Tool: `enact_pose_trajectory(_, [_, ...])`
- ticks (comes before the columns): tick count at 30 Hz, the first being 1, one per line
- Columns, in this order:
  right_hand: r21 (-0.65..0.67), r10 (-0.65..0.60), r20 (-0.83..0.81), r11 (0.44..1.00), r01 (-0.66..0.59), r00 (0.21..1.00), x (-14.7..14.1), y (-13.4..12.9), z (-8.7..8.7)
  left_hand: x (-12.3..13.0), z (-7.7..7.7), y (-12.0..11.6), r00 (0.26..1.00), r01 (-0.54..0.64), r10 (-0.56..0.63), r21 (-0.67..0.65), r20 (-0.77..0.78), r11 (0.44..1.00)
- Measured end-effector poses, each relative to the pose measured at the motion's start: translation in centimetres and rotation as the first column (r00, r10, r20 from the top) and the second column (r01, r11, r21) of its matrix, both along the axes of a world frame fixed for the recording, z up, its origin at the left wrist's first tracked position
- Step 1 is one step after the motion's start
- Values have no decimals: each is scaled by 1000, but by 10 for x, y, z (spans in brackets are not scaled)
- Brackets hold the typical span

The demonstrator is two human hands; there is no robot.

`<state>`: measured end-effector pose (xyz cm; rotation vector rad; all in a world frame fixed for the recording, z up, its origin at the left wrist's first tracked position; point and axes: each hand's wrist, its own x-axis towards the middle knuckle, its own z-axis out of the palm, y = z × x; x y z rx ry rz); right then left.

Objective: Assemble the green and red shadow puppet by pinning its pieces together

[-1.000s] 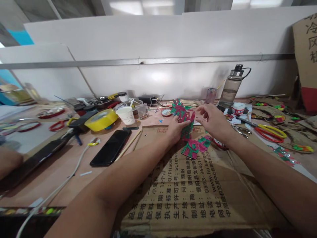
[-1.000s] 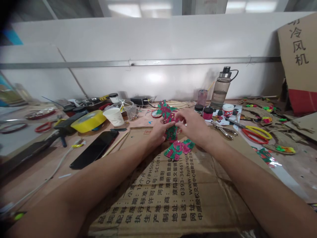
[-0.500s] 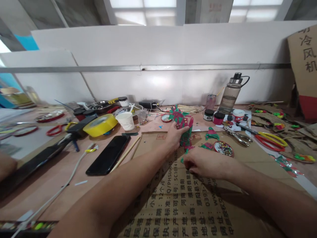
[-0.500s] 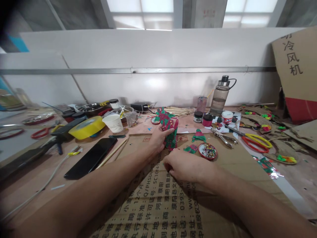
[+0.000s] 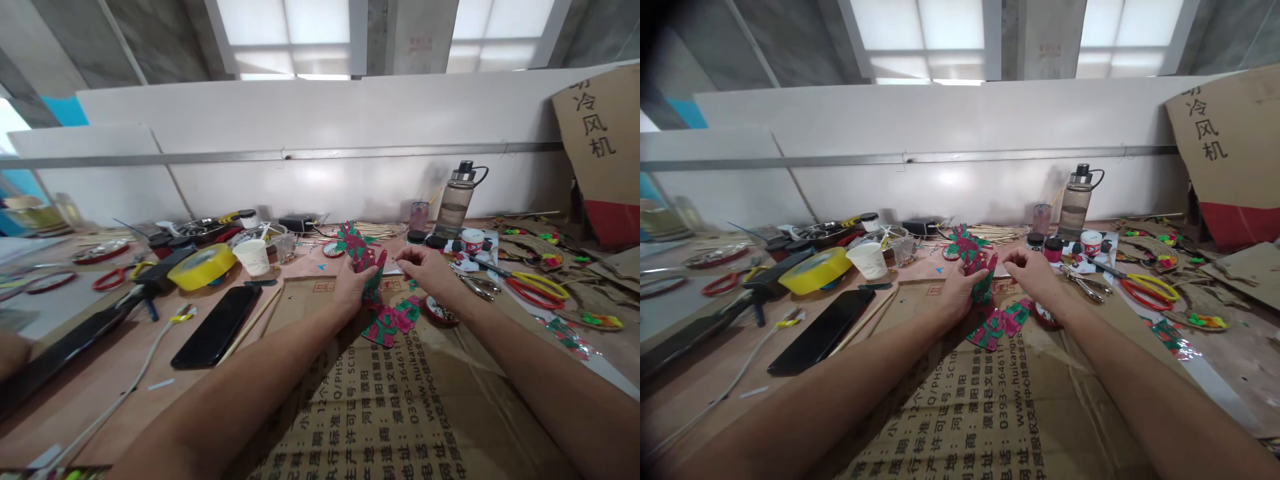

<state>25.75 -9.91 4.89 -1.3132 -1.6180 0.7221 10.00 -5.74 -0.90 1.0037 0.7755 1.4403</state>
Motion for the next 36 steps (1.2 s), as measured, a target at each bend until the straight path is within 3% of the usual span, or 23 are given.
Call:
enact_pose_trajectory(5, [-14, -15, -62, 1000, 14, 998, 2, 5, -9, 3, -3, -1, 1000, 7, -7, 8, -27, 1000])
enact_pose_trajectory(11, [4, -49, -268, 999, 52, 962, 5, 12, -20, 6, 1, -8, 998, 26, -21, 91, -52, 996])
enact_pose_trajectory(15, [-4, -56, -216, 998, 56, 975, 6, 11, -18, 5, 5, -13, 996, 64, -53, 154, -72, 986])
enact_pose_trajectory(36, [-33, -64, -210, 998, 59, 976, 5, 10, -19, 4, 6, -16, 995, 63, -51, 144, -87, 988])
